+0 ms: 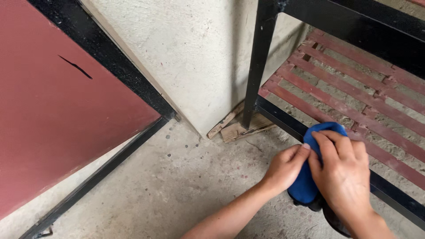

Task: The person wipes the black metal frame of a bed with a blue cloth. They briefly open a small container and place it on the floor, then continue wiping the frame along its length and corners.

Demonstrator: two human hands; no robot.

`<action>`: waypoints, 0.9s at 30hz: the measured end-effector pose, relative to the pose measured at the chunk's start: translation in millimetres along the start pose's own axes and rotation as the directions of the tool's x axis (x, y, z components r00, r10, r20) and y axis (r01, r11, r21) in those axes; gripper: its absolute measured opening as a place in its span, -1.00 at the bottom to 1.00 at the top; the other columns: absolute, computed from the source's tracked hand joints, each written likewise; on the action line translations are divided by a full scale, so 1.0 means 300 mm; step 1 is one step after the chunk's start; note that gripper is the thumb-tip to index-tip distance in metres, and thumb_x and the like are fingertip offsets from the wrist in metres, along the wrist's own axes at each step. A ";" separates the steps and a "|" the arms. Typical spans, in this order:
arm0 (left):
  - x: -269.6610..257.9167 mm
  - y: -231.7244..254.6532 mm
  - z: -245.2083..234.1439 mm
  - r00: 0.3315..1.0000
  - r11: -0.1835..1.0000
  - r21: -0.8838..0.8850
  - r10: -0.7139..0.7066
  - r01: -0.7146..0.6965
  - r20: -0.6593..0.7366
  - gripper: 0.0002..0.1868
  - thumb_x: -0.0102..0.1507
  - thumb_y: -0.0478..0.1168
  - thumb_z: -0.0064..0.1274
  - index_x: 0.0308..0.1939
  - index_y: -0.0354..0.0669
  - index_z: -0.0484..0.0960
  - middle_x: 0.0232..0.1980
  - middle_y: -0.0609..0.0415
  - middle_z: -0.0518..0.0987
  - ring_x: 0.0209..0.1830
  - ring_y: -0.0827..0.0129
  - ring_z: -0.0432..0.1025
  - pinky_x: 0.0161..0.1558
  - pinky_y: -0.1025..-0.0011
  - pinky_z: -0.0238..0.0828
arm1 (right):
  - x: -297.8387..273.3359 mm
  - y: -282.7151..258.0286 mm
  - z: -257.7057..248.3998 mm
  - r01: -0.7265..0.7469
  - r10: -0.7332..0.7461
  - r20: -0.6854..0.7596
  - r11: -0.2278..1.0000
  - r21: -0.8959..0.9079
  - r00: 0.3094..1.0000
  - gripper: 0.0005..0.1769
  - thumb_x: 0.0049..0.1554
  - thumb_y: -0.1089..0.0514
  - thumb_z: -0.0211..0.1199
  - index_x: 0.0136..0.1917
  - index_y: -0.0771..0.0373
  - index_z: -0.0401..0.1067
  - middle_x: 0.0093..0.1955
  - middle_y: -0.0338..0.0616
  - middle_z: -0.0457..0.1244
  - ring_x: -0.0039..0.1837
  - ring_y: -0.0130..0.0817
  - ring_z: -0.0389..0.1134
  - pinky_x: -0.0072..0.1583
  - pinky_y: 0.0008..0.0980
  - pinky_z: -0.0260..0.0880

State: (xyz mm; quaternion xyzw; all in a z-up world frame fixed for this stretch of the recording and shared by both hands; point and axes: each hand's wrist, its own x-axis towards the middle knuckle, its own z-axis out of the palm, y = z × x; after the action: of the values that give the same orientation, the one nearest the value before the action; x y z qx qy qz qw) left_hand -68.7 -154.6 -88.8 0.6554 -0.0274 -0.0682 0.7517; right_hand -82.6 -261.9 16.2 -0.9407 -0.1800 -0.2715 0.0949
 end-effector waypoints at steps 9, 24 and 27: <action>0.061 -0.031 -0.092 0.966 0.987 -0.159 -0.050 0.010 -0.253 -0.56 0.51 0.03 -0.18 -0.16 -0.23 0.63 -0.23 0.09 0.61 -0.21 0.48 0.40 -0.15 0.38 0.38 | 0.128 -0.076 0.092 0.091 -0.090 -0.016 0.991 0.100 0.996 -0.59 0.02 0.21 0.35 0.17 0.26 0.52 0.16 -0.05 0.35 0.06 0.03 0.30 0.12 -0.09 0.35; -0.030 0.013 0.078 0.993 0.995 0.100 -0.030 0.018 0.114 -0.59 0.51 0.01 -0.19 -0.06 -0.28 0.59 -0.19 -0.12 0.63 -0.22 0.27 0.50 -0.13 0.29 0.42 | -0.059 0.094 -0.076 -0.015 0.015 0.117 1.000 -0.004 0.993 -0.53 -0.02 0.14 0.40 0.18 0.22 0.51 0.14 -0.05 0.34 0.05 0.00 0.31 0.15 -0.11 0.39; -0.001 -0.004 0.023 0.995 0.997 0.072 -0.036 0.029 0.094 -0.57 0.52 0.02 -0.17 -0.09 -0.29 0.61 -0.23 -0.04 0.63 -0.23 0.41 0.45 -0.14 0.33 0.42 | -0.027 0.064 -0.034 0.015 -0.015 0.069 1.000 0.012 0.998 -0.53 -0.01 0.15 0.39 0.18 0.27 0.50 0.15 -0.03 0.33 0.05 0.00 0.30 0.14 -0.09 0.36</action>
State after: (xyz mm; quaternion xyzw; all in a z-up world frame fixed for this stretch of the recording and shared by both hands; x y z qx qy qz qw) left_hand -70.0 -161.5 -89.0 0.6778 -0.0550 -0.1106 0.7248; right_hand -86.4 -284.6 18.7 -0.9475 -0.1918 -0.2387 0.0919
